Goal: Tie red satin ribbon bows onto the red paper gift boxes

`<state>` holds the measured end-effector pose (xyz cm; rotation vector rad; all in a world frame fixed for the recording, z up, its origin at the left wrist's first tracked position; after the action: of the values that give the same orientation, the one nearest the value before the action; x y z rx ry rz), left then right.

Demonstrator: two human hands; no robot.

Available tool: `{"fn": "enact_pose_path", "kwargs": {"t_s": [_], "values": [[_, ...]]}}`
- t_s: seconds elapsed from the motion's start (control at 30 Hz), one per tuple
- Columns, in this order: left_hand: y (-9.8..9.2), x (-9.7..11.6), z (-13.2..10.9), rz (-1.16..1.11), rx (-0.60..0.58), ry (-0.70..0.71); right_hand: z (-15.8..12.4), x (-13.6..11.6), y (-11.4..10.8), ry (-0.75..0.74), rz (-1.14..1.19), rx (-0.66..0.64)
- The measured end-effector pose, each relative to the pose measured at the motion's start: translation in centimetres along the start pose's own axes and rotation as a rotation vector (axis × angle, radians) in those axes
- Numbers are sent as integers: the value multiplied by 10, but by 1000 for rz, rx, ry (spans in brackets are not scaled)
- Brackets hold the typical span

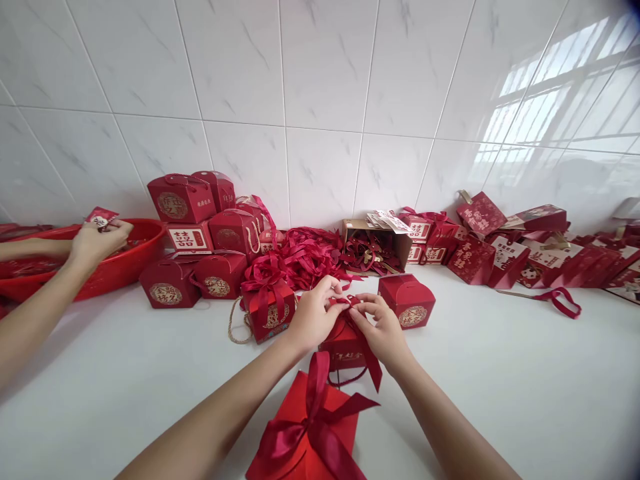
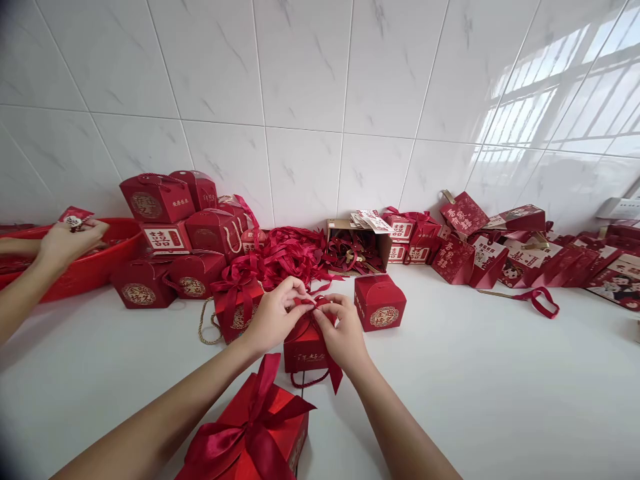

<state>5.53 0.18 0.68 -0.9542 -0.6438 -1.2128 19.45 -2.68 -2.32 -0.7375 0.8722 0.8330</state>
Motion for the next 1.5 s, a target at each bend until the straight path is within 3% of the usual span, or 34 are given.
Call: {"fn": "enact_pose_path", "kwargs": {"t_s": [0.1,0.3,0.53,0.67,0.8,0.93,1.03,1.3,1.5], "values": [[7,-8,0,-100,15,-54,-1,3,6,141,138,-129],[5,-17,-1,-155,97,9,-3,7,11,251,259,-61],[-1,-14,0,-11,-55,170,-2,9,8,310,363,-24],[-2,-20,4,16,-52,135,-1,7,7,243,241,3],[-3,-24,7,22,-151,123,5,7,-2,48,-43,108],[-7,-23,10,38,-233,111,11,10,-6,-100,-65,-37],[-8,-19,11,60,-255,105,11,12,-8,-126,-96,-155],[-15,-15,16,118,-236,97,4,0,5,-209,-383,88],[-25,-14,18,127,-281,85,7,-10,-1,-245,-406,-21]]}}
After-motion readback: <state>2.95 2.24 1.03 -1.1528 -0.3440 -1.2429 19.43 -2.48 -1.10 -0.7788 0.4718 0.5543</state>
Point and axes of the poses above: each hand's wrist, its own z-axis towards the middle knuckle, its own y-axis out of the palm, x = y × z, the point moved 4 cm from there along z, towards the middle knuckle, and after that the axes turned 15 degrees about x, right-handed, at the moved point
